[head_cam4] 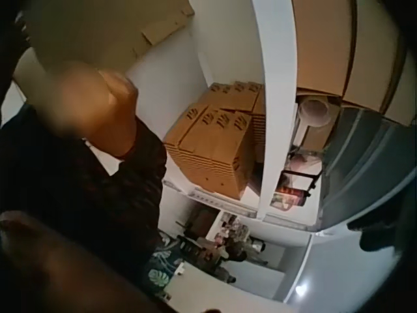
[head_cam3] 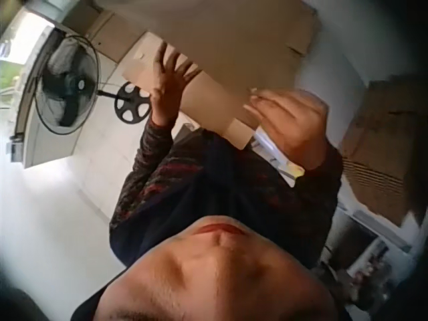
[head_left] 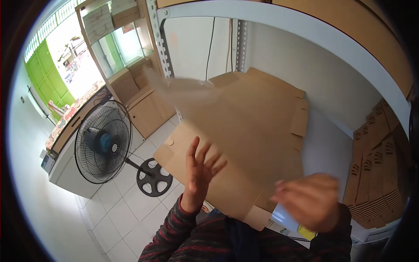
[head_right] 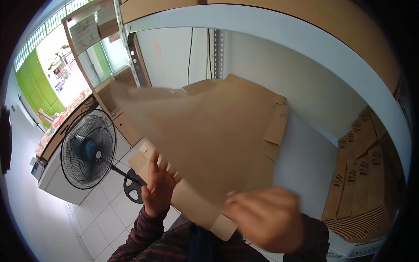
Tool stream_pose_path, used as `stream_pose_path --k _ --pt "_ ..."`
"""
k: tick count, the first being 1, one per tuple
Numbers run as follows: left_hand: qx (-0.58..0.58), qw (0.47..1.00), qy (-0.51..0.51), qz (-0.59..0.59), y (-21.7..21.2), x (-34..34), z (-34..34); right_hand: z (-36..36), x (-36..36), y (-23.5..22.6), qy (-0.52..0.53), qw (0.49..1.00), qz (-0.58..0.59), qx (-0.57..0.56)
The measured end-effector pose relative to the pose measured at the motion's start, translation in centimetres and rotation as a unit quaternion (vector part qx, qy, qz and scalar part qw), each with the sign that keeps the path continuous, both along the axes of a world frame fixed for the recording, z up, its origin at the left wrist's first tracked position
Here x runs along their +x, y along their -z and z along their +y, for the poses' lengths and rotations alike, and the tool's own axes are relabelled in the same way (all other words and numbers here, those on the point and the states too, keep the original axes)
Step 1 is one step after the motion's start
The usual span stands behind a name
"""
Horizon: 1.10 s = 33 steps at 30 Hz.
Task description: The person assembles flat cardboard boxes by folding along pre-scored lines and interlocking tabs to form three-dimensional containers. They repeatedly pick up flat sheets, fold sides, and secure flaps, stacking completed boxes on a nearby shelf.
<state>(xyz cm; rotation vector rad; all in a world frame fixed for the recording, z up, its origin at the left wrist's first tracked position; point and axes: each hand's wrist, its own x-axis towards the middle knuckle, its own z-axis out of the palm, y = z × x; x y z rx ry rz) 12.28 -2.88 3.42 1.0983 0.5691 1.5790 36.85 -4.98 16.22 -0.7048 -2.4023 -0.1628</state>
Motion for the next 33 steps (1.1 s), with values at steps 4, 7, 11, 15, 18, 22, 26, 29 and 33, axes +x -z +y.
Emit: stream_pose_path --k 4,7,11,15,18,22,26,29,33 --pt "-0.124 0.987 0.080 -0.057 0.1 0.5 -1.9 1.1 -1.4 2.6 -0.085 0.982 -0.083 -0.149" --pt "-0.231 0.966 0.010 -0.114 -0.8 0.8 -2.3 2.5 -1.4 2.9 -0.118 0.959 -0.096 -0.238" --pt "-0.219 0.962 -0.029 -0.161 -0.6 -0.1 -2.2 8.1 1.3 1.4 -0.035 0.951 0.098 -0.290" --pt "-0.171 0.938 0.020 -0.301 -1.0 -0.5 -1.2 15.0 9.7 2.7 0.336 0.895 0.168 -0.241" --pt "-0.157 0.905 0.097 -0.384 -0.8 -1.5 -0.8 17.8 13.5 3.7 0.376 0.775 0.197 -0.468" --pt "-0.145 0.889 0.132 -0.414 -1.1 -2.7 -1.6 20.4 11.9 8.4 0.150 0.681 0.444 -0.562" --pt "-0.193 0.934 0.071 -0.293 0.2 -4.0 -2.8 20.3 12.3 9.9 0.071 0.652 0.495 -0.570" --pt "-0.257 0.945 0.083 -0.186 0.0 -3.9 -1.9 23.7 22.3 16.0 0.079 0.662 0.523 -0.532" --pt "-0.330 0.932 0.139 -0.064 -0.9 -4.1 -2.4 25.0 23.7 14.4 0.147 0.679 0.510 -0.508"
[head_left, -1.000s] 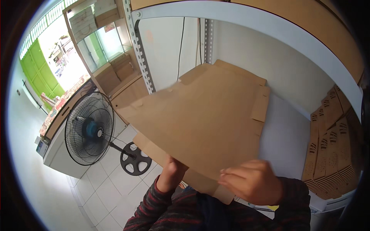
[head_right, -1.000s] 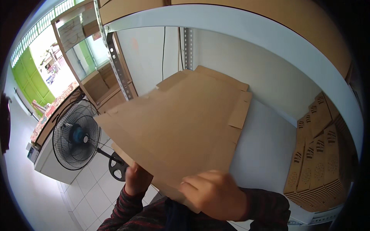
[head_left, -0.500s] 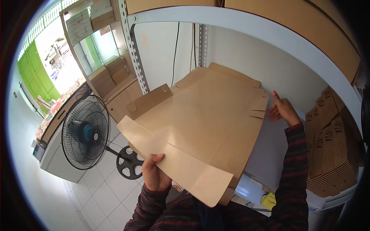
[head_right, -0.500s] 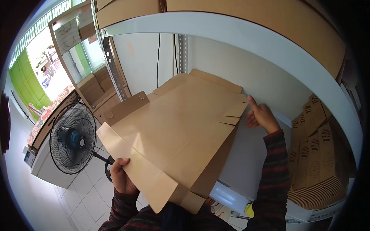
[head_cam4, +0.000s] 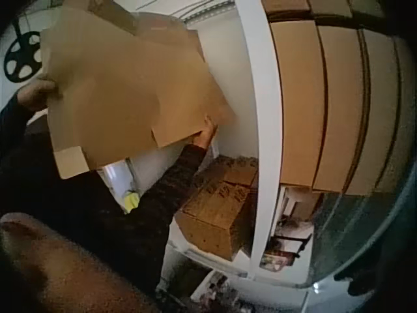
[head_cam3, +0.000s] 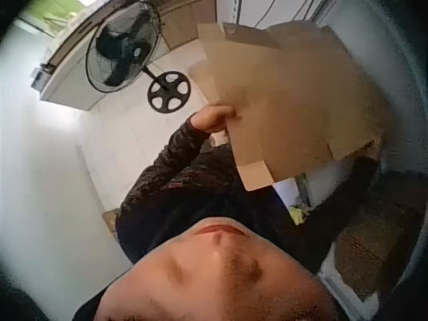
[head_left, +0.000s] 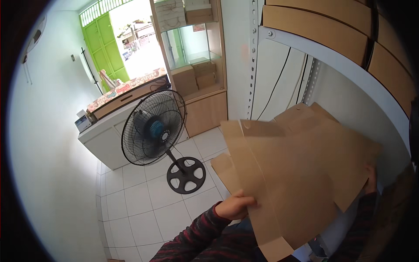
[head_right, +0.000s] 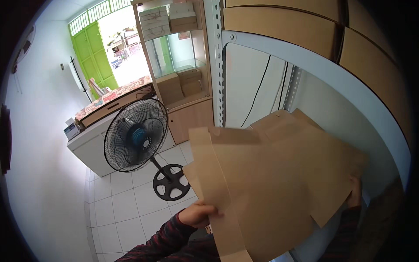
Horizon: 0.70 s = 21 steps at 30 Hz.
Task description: The person assembles flat cardboard boxes by folding along pre-scored lines and interlocking tabs to form three-dimensional containers. They repeatedly pick up flat sheets, fold sides, and secure flaps, stacking completed boxes on a nearby shelf.
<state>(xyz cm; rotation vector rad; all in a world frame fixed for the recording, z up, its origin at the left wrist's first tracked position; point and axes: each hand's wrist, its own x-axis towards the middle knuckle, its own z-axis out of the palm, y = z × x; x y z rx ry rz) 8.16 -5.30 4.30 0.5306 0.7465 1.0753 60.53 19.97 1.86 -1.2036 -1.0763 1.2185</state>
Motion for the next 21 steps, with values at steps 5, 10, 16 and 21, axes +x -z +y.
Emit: stream_pose_path --k 5,10,16,21 --pt "0.020 0.999 0.039 -0.005 2.6 0.9 2.1 0.1 5.3 -0.8 0.070 0.988 -0.031 0.133" --pt "0.068 0.990 -0.065 -0.108 3.3 1.9 5.2 -5.0 6.1 -2.2 0.116 0.983 0.023 0.143" --pt "0.201 0.963 -0.053 0.169 3.0 1.7 4.4 -10.2 7.0 3.6 0.218 0.965 0.127 0.069" --pt "0.188 0.969 0.069 0.144 1.9 1.1 1.5 -12.9 9.0 7.8 0.187 0.961 0.200 0.044"
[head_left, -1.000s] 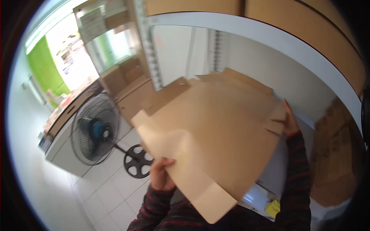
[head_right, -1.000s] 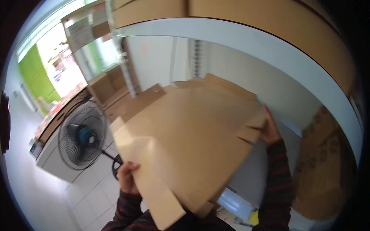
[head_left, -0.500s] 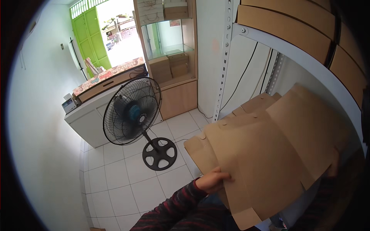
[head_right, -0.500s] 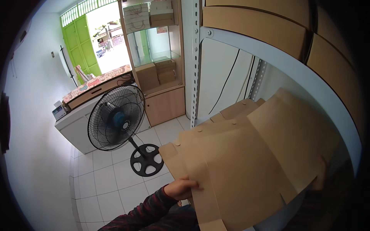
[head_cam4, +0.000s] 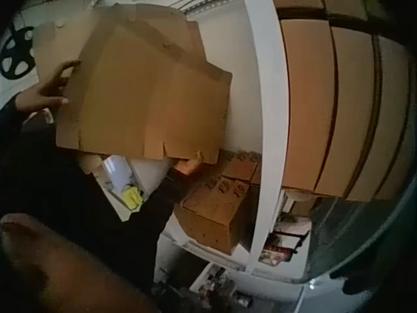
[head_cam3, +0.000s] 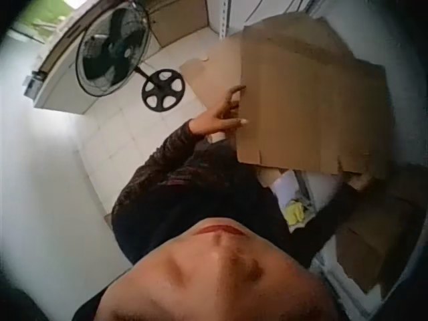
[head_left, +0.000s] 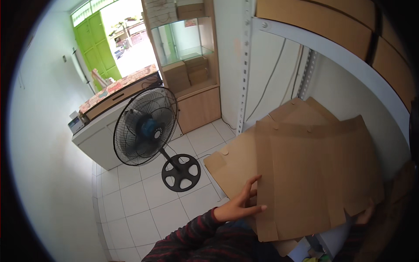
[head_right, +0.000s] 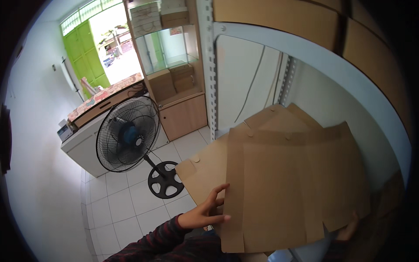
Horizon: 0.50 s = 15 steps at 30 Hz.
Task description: The person assembles flat cardboard boxes by folding along pre-scored lines and interlocking tabs to form three-dimensional containers. They repeatedly pick up flat sheets, fold sides, and secure flaps, stacking completed boxes on a nearby shelf.
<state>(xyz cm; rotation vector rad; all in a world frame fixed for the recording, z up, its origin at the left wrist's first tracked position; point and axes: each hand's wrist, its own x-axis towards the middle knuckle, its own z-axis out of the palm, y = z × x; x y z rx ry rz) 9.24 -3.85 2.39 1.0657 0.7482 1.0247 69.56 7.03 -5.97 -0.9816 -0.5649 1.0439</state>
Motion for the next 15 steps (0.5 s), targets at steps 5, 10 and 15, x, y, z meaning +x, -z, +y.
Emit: stream_pose_path --k 5,10,15 --pt "0.050 0.988 0.110 0.099 -1.2 -1.6 -0.9 -1.1 -5.2 -0.6 0.062 0.997 0.034 0.010" --pt "0.101 0.980 0.028 0.168 0.1 -1.5 -1.3 0.2 -13.2 -5.4 0.100 0.995 -0.019 -0.005" --pt "0.131 0.976 -0.082 0.156 1.9 -1.3 -0.4 -1.0 -14.4 -7.4 0.054 0.984 -0.167 -0.016"
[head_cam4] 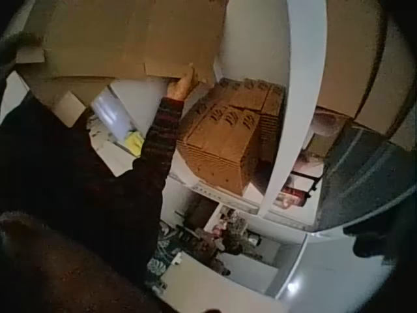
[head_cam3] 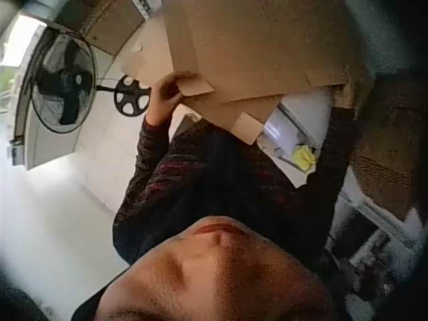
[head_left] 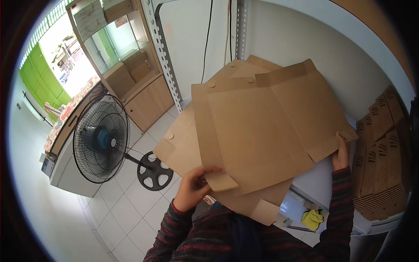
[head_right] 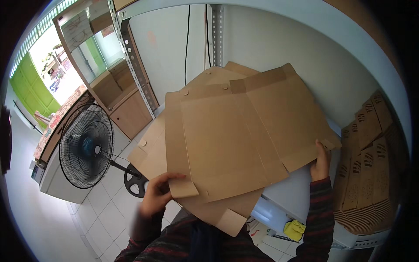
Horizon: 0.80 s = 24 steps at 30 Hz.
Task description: The person assembles flat cardboard boxes by folding along pre-scored lines and interlocking tabs to form three-dimensional containers. They repeatedly pick up flat sheets, fold sides, and secure flaps, stacking completed boxes on a nearby shelf.
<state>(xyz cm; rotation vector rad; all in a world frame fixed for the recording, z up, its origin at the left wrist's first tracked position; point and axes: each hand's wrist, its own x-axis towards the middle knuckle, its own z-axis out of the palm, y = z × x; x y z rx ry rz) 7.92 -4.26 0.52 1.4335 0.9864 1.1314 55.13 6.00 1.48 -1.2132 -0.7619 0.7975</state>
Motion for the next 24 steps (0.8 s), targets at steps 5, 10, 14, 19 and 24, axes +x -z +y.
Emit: stream_pose_path --k 5,10,14,19,24 --pt "-0.019 0.997 -0.063 -0.037 -0.6 -0.2 0.2 -0.1 -1.9 -0.9 0.113 0.964 -0.235 0.056" --pt "-0.044 0.985 -0.162 -0.024 0.5 0.0 0.8 -2.8 -9.8 -5.0 0.060 0.806 -0.505 0.303" --pt "-0.027 0.979 -0.197 -0.045 0.0 0.8 1.9 -5.7 -16.7 -7.0 -0.256 0.607 -0.677 0.330" --pt "-0.034 0.974 -0.217 -0.054 -0.6 1.0 2.2 -5.6 -19.9 -4.2 -0.327 0.513 -0.693 0.386" --pt "-0.057 0.970 -0.222 -0.076 0.2 0.8 2.5 -4.7 -19.2 -5.3 -0.379 0.557 -0.671 0.309"
